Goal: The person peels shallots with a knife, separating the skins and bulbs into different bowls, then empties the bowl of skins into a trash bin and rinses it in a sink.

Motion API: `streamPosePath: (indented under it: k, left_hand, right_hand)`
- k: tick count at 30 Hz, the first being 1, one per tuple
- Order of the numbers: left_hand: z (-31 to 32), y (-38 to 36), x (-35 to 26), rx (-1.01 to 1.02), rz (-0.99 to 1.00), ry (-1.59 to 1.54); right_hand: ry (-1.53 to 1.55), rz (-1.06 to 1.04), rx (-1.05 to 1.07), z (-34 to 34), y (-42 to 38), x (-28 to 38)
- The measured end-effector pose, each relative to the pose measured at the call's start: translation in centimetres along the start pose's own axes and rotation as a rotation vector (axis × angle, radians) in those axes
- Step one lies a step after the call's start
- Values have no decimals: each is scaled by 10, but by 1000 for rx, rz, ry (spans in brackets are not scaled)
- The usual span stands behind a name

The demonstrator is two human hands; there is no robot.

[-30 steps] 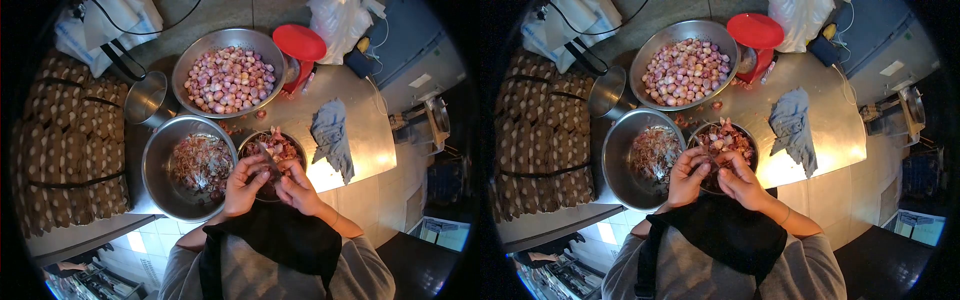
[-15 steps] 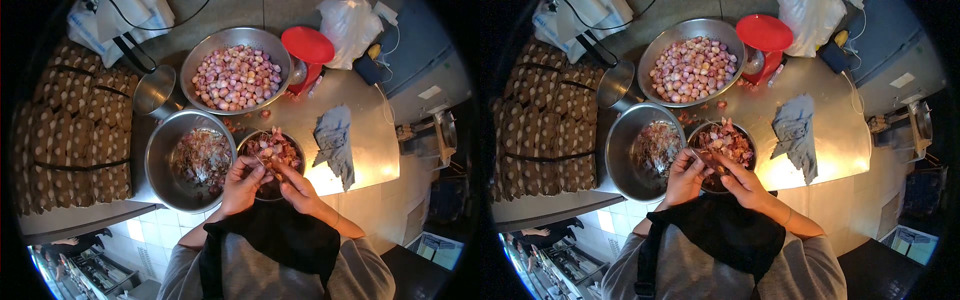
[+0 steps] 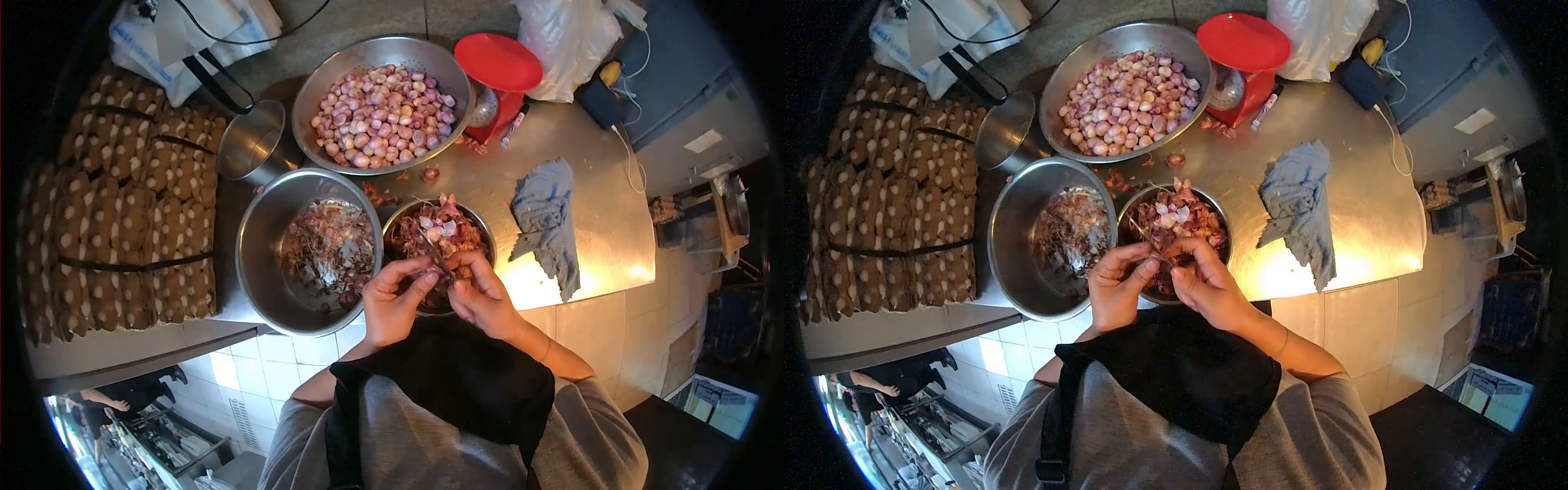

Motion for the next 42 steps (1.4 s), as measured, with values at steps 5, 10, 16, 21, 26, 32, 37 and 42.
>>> streamPosePath:
  k: [5,10,16,21,26,32,37,42]
  left_hand:
    - [6,6,5,24,-112,-71]
    - [4,12,6,31,24,39]
    - [6,11,-4,64,72,102]
    - [-1,13,-1,99,84,137]
    - [-2,11,-9,126,-47,-100]
    - [-5,14,4,192,-222,-402]
    - [-8,15,10,131,-207,-475]
    - [-9,15,6,68,-115,-381]
  right_hand:
    - [-66,-24,-66,-4,4,3]
    - [-48,-18,28,0,6,0]
    - [-32,69,7,-2,8,1]
    - [-61,83,-2,1,10,-1]
    - [-83,26,-123,-12,14,15]
    - [-158,15,-110,-2,9,17]
    - [-200,6,-48,6,0,3]
    - [-346,-98,-66,9,2,2]
Point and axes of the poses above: each hand's wrist, its own y-axis towards the middle knuckle, its own z-axis out of the palm, x = y × z, the point moved 7 cm from there along y, towards the middle knuckle, and after that the axes turned 11 degrees about y, right-handed, at the moved point
